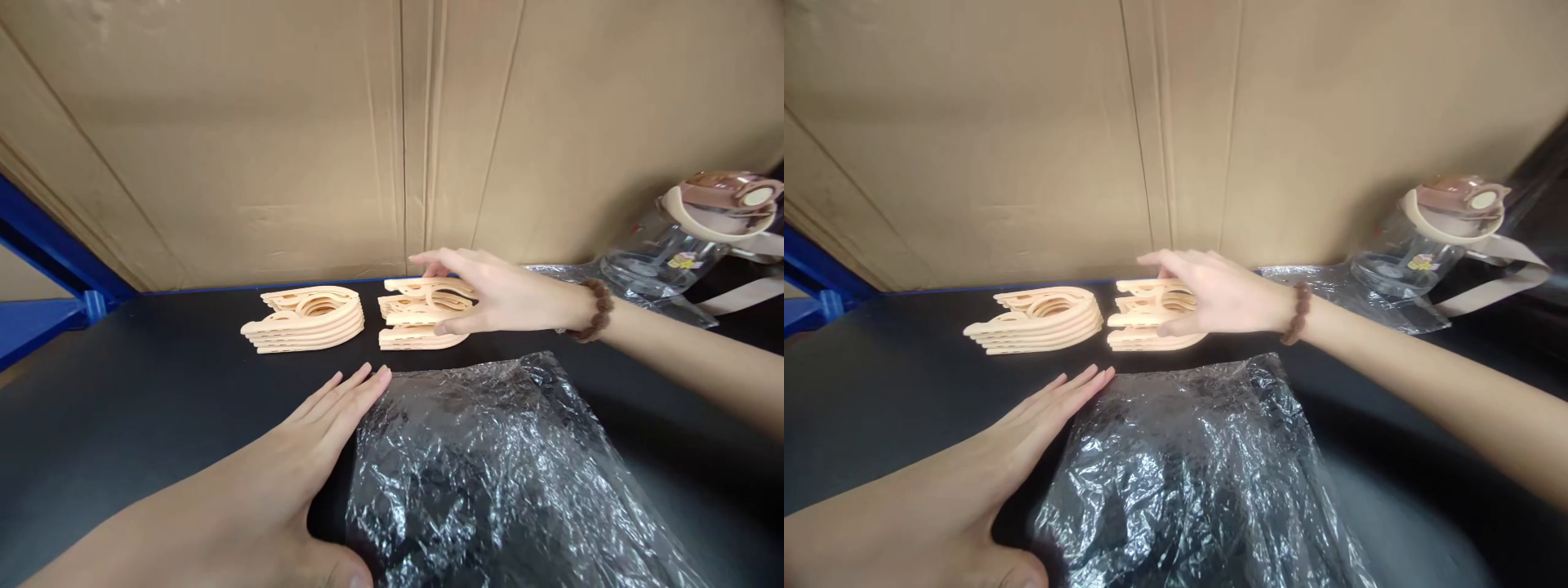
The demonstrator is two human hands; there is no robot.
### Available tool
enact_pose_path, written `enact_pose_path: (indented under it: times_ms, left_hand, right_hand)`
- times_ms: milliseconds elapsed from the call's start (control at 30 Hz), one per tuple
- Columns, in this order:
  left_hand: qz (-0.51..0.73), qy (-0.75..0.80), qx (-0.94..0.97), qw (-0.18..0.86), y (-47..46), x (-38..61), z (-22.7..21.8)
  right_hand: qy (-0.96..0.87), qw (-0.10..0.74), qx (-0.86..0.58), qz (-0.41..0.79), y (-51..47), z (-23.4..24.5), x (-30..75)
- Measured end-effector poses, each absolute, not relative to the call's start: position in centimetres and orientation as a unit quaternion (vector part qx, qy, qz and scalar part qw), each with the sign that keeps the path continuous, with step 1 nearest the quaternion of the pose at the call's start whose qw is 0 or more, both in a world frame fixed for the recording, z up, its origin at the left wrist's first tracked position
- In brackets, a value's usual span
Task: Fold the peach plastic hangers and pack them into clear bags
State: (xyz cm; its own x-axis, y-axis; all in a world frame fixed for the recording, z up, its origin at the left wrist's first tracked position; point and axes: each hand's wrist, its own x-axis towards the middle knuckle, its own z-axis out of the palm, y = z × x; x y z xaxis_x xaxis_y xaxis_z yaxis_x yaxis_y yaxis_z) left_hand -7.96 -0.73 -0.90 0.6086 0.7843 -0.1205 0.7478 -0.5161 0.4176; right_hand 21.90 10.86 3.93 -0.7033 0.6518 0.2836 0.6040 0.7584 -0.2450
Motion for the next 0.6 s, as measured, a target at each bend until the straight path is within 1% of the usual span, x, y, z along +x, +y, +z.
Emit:
enact_pose_path:
  times_ms: [133,267,333,433,533,600]
  left_hand:
    - [0.049,0.428,0.876,0.217,-0.7,-8.2,-1.0]
    - [0.050,0.438,0.872,0.214,-0.6,-8.3,-1.3]
    - [0.054,0.437,0.875,0.203,-0.6,-8.3,-1.6]
    - [0.060,0.431,0.879,0.193,-0.6,-8.2,-1.8]
    - [0.059,0.429,0.881,0.191,-0.6,-8.1,-1.7]
    - [0.058,0.432,0.879,0.191,-0.7,-8.0,-1.6]
  right_hand:
    - [-0.903,0.184,-0.389,0.003,8.4,5.9,24.9]
    - [-0.874,0.144,-0.462,-0.047,4.4,7.1,29.5]
    - [-0.856,0.138,-0.493,-0.063,2.4,6.7,32.0]
    - [-0.840,0.091,-0.530,-0.071,-0.2,5.4,35.4]
    - [-0.846,0.067,-0.526,-0.053,-2.2,3.8,36.8]
    - [-0.856,0.067,-0.511,-0.034,-3.0,2.9,36.3]
